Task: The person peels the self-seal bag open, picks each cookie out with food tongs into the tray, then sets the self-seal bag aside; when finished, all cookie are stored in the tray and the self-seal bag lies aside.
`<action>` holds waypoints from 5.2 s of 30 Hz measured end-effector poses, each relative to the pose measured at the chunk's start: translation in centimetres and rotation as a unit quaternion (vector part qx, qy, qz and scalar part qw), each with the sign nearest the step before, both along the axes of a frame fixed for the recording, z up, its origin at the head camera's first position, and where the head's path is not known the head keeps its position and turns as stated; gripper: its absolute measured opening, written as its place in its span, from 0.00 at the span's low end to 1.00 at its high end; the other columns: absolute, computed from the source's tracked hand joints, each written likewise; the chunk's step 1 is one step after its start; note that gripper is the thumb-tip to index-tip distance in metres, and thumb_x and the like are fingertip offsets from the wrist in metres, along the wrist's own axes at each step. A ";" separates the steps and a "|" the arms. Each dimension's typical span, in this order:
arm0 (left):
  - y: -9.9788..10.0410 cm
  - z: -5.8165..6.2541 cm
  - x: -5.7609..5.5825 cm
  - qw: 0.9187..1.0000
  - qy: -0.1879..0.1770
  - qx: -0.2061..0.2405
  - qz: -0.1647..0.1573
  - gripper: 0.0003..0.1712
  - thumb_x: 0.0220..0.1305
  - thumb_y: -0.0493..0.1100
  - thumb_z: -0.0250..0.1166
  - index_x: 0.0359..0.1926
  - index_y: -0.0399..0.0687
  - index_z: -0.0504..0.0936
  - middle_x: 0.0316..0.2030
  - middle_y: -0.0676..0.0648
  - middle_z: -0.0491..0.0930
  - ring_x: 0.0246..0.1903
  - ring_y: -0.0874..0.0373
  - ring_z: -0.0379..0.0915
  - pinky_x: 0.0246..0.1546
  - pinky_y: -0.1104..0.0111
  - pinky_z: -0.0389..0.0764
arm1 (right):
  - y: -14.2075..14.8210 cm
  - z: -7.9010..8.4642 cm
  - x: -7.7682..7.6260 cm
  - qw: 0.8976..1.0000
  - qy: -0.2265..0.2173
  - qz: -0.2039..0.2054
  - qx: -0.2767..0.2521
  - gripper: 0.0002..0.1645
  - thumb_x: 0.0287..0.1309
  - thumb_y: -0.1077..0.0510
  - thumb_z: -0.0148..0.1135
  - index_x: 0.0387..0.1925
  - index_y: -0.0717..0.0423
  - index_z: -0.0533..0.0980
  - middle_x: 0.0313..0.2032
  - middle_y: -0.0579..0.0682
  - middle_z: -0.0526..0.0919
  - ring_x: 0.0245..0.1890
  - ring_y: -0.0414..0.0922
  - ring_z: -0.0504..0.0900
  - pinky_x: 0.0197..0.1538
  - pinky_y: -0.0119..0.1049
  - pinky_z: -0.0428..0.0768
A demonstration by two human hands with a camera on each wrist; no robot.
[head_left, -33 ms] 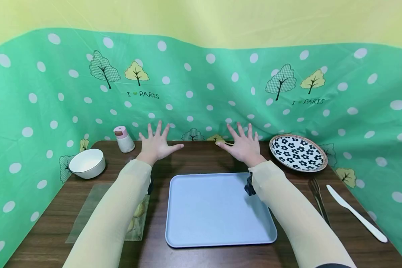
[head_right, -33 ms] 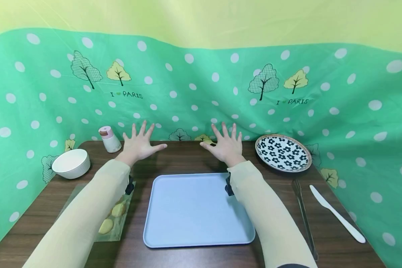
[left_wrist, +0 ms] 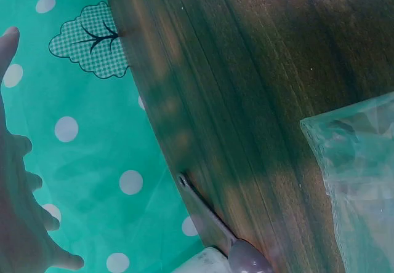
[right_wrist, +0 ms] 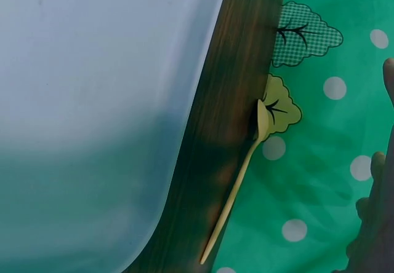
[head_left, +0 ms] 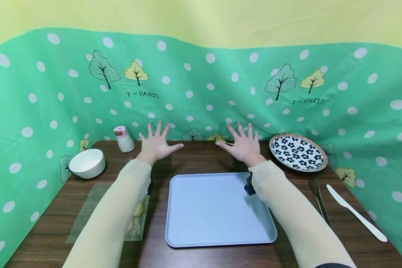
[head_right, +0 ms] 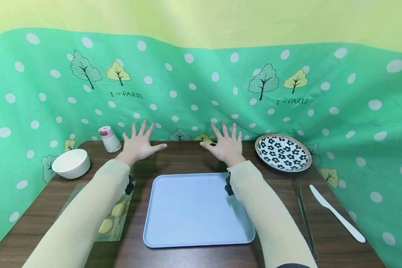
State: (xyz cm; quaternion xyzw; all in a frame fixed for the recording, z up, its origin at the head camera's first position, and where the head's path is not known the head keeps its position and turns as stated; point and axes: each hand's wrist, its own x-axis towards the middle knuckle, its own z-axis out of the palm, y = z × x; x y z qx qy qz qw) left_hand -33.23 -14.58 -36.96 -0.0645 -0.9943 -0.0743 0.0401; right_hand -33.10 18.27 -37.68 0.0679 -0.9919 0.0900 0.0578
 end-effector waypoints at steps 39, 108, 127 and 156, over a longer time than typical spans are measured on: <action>-9.0 0.2 10.5 0.985 -0.014 0.089 -0.150 0.38 0.64 0.60 0.58 0.69 0.47 0.61 0.65 0.40 0.65 0.64 0.41 0.61 0.59 0.46 0.64 | -7.7 2.3 6.6 0.940 -0.031 0.271 -0.203 0.33 0.69 0.39 0.43 0.69 0.48 0.60 0.67 0.49 0.65 0.69 0.49 0.60 0.69 0.49 0.56; -19.5 -4.6 18.9 0.967 -0.185 0.075 -0.156 0.55 0.33 0.46 0.78 0.66 0.40 0.65 0.66 0.35 0.57 0.62 0.35 0.60 0.45 0.57 0.74 | -25.4 -4.9 18.5 0.778 0.174 0.546 0.259 0.11 0.66 0.47 0.48 0.33 0.27 0.77 0.38 0.26 0.78 0.40 0.30 0.75 0.28 0.26 0.67; -19.3 -3.9 18.4 0.967 -0.201 0.078 -0.135 0.56 0.31 0.42 0.79 0.66 0.41 0.64 0.67 0.33 0.55 0.62 0.33 0.59 0.45 0.54 0.74 | -22.2 -3.9 18.0 0.790 0.154 0.540 0.245 0.08 0.64 0.45 0.51 0.41 0.30 0.76 0.46 0.27 0.78 0.47 0.31 0.73 0.36 0.26 0.68; -19.3 -3.9 18.4 0.964 -0.210 0.088 -0.140 0.55 0.33 0.40 0.78 0.67 0.38 0.63 0.69 0.32 0.52 0.63 0.32 0.57 0.43 0.59 0.75 | -23.3 -3.6 13.1 0.823 0.131 0.528 0.165 0.04 0.59 0.48 0.59 0.29 0.34 0.79 0.38 0.31 0.81 0.39 0.36 0.72 0.37 0.30 0.69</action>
